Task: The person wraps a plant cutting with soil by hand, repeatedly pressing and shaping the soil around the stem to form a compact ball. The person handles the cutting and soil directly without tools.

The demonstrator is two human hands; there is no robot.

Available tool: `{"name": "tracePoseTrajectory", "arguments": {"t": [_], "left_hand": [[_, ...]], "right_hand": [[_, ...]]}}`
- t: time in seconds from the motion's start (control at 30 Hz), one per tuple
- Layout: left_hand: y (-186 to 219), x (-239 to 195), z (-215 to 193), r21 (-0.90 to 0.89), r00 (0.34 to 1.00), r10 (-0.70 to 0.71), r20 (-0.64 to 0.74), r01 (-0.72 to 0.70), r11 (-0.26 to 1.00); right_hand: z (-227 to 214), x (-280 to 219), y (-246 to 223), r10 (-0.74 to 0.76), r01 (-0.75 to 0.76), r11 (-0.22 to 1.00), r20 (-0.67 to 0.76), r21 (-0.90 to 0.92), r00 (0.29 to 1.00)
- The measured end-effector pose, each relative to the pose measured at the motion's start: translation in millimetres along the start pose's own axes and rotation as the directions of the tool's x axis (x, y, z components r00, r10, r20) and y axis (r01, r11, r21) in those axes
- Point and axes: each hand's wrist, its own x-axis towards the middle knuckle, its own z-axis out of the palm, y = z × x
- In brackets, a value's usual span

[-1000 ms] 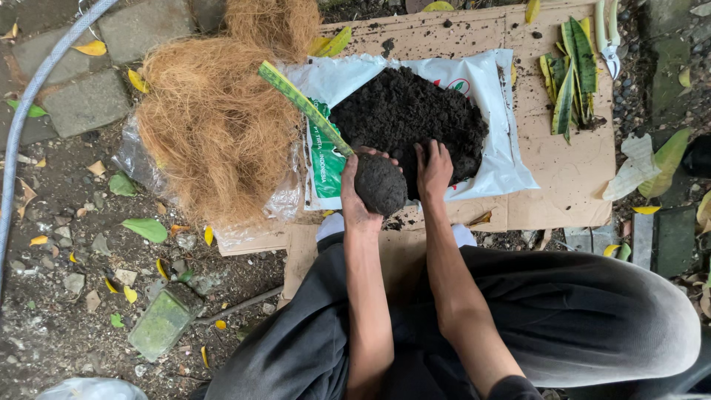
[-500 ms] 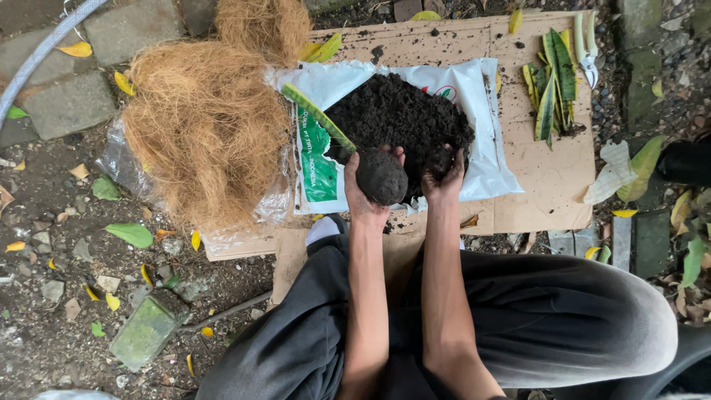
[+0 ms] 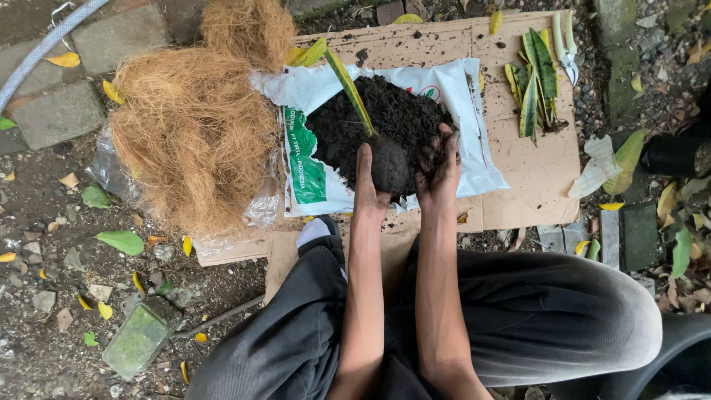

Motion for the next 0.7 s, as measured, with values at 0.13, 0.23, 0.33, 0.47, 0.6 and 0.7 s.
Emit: {"name": "tracePoseTrajectory", "arguments": {"t": [0.13,0.23,0.33,0.47,0.6,0.7], "left_hand": [[-0.8,5.8,-2.1,0.007,1.000,-0.021,0.020,0.021,1.000],[-8.1,11.3,-5.3,0.037,0.969,0.157,0.189,-0.167,0.985],[-21.6,19.5,-5.0,0.155,0.951,0.283,0.125,-0.301,0.941],[-27.9,24.5,-1.9,0.406,0.856,0.458,0.238,-0.516,0.754],[-21.2,16.4,7.7,0.463,0.828,0.472,0.302,-0.560,0.687],[-11.2,7.3,16.6,0.523,0.808,0.479,0.343,-0.588,0.617]], "right_hand": [[21.5,-9.6,-7.8,-0.092,0.089,0.994,-0.050,-0.070,0.994],[32.8,-13.4,-3.8,-0.210,0.198,0.961,-0.048,-0.193,0.976],[45.0,-23.2,8.9,-0.389,0.356,0.823,0.018,-0.443,0.921],[58.8,-38.9,16.1,-0.483,0.404,0.414,0.179,-0.816,0.857],[59.1,-35.6,9.7,-0.419,0.340,0.395,0.162,-0.854,0.894],[50.6,-25.4,8.5,-0.280,0.174,0.469,0.041,-0.866,0.959]]}}
